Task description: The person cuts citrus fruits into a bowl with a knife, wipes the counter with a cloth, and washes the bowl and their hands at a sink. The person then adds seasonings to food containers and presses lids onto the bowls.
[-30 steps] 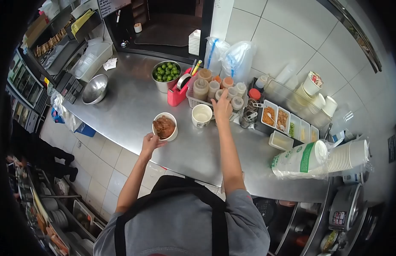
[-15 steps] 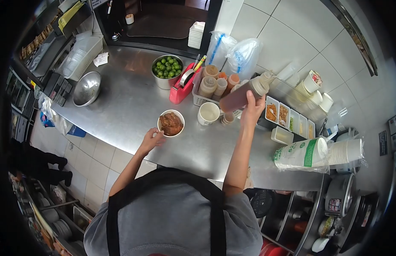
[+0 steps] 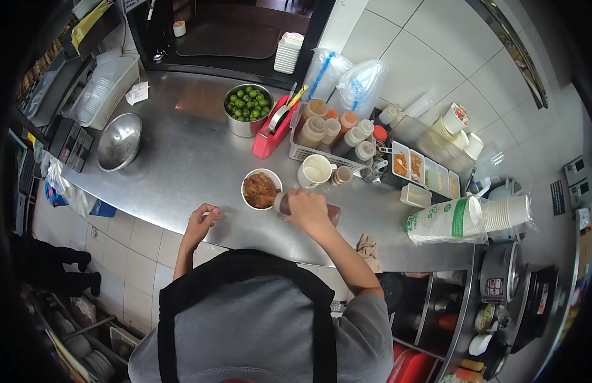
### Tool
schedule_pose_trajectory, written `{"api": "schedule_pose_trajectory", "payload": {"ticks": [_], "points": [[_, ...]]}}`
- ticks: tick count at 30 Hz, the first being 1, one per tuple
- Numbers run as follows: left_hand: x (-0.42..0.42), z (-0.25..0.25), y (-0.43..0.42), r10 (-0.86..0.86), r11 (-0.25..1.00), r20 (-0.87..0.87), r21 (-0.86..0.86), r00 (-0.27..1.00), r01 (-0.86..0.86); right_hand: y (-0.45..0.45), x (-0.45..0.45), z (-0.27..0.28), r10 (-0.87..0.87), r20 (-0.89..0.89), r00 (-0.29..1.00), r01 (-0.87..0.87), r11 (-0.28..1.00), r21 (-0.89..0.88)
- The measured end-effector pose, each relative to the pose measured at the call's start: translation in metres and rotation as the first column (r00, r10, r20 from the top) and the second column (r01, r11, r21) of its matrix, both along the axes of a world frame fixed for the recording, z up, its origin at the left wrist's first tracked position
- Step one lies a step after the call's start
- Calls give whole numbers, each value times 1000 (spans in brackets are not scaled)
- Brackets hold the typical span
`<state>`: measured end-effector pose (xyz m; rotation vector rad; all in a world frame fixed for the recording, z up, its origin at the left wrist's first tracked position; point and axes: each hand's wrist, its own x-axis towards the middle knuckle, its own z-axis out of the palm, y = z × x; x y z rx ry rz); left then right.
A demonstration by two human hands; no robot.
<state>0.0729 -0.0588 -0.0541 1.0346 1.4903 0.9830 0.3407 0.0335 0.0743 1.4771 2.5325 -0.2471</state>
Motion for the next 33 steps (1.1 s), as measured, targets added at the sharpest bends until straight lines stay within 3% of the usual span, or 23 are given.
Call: {"api": "schedule_pose_trajectory", "payload": {"ticks": [2,5,8,11,12,13,15,16,18,21,24,27,28,33], "points": [[-2,1,0,15,999,12,33,1000,-15,1,-12,-2,75,43,996,-76,997,23],[-3,3,1,29,997,23,76,999,-31,8,-14,2,-35,-15,999,36,997,72],[-6,3,0,0,998,20,68,1000,-1,4,0,-1,-100,-20,995,98,992,-83],[-1,3,1,-18,994,36,105,999,14,-1,16,-23,-221,-384,896,81,934,-348],[-1,2,1,-32,994,50,108,998,26,0,15,-16,-327,-331,885,147,872,-467],[1,4,2,-46,993,65,113,997,38,1,17,-25,-394,-552,735,113,873,-474],[6,9,5,-67,995,74,79,995,61,3,22,-43,-432,-859,273,35,897,-440],[6,8,6,-85,996,84,47,993,81,10,27,-40,-470,-869,152,83,883,-463],[12,5,8,-94,994,78,64,993,89,32,32,-31,-324,-944,-61,163,930,-330],[26,-12,17,-72,982,18,175,997,68,63,39,-10,23,-995,100,431,900,64],[38,-24,28,-80,983,-31,164,996,84,81,48,0,68,-807,586,564,681,467],[51,-28,38,-87,987,-19,137,996,88,111,61,-31,161,-844,511,589,650,480],[56,-31,42,-77,987,13,141,997,74,114,62,-34,90,-903,421,648,667,368],[69,-35,47,-32,990,92,138,995,19,129,72,-76,-90,-899,429,684,682,258]]}}
